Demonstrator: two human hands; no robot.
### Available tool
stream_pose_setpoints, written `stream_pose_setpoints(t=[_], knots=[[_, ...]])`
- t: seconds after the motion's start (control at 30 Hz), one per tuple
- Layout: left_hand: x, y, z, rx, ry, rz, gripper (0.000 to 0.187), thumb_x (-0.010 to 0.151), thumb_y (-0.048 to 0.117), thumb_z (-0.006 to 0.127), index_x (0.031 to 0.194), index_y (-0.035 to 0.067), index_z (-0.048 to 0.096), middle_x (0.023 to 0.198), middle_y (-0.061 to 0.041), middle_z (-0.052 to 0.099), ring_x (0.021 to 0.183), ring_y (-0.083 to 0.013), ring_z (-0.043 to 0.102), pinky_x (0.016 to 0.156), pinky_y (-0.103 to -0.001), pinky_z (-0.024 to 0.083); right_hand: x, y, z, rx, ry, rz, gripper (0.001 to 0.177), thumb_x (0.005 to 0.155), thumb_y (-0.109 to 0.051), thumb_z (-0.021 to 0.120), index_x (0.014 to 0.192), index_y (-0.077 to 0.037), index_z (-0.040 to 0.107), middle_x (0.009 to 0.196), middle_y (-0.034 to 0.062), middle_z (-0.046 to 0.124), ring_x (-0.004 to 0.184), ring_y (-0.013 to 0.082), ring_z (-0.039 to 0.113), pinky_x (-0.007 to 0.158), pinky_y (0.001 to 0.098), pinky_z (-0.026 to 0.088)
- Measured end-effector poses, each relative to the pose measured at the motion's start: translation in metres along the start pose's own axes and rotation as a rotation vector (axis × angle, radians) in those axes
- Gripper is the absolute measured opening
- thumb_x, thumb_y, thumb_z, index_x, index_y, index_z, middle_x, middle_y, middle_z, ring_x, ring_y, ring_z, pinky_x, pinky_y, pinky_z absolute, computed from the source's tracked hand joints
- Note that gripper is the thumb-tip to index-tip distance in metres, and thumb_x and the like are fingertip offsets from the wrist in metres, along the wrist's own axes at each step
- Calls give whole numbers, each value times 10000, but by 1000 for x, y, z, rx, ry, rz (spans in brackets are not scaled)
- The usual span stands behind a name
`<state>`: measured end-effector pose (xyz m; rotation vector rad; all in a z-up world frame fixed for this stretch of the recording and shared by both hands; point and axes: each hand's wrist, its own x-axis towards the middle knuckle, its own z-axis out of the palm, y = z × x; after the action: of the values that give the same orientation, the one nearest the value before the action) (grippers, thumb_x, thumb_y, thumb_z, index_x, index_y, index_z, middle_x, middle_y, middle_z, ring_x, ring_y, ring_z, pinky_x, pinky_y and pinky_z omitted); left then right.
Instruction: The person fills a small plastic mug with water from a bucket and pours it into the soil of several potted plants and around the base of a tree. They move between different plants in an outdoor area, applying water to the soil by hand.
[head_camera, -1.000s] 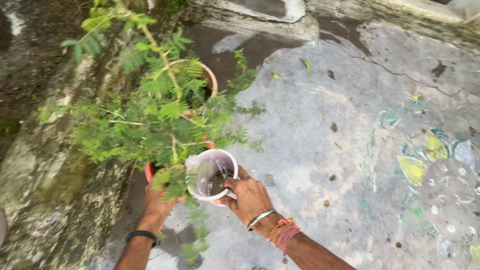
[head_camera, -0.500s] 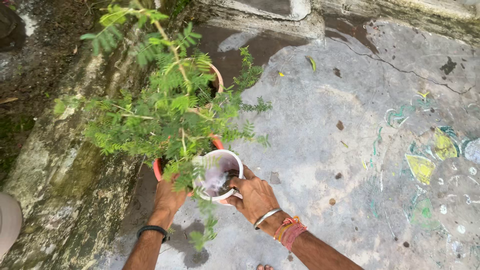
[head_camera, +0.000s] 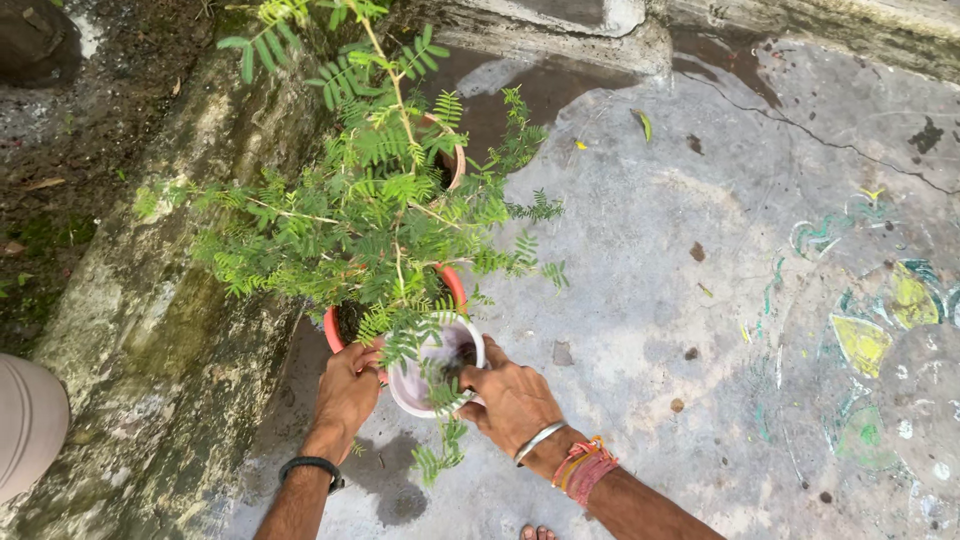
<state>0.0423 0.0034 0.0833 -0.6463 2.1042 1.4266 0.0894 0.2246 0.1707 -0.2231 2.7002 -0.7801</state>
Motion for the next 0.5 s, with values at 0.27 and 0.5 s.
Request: stream_pose_setpoints(t=[0.27, 0.5], knots=[[13, -14, 8, -36, -28, 88, 453, 915, -63, 455, 1263, 81, 706, 1245, -76, 771, 1102, -108, 692, 951, -275, 512, -4, 16, -8, 6, 21, 59, 231, 729, -193, 845, 924, -133, 737, 1320, 137, 593, 847, 378, 730, 751, 494, 590], [58, -45, 32, -362, -8, 17, 340, 979, 62, 498, 1264, 84, 682, 1180, -47, 718, 979, -125, 657, 844, -276, 500, 10, 15, -24, -97, 6, 55, 301, 764, -262, 849, 977, -94, 718, 1256, 187, 581, 815, 395, 721, 732, 506, 590]])
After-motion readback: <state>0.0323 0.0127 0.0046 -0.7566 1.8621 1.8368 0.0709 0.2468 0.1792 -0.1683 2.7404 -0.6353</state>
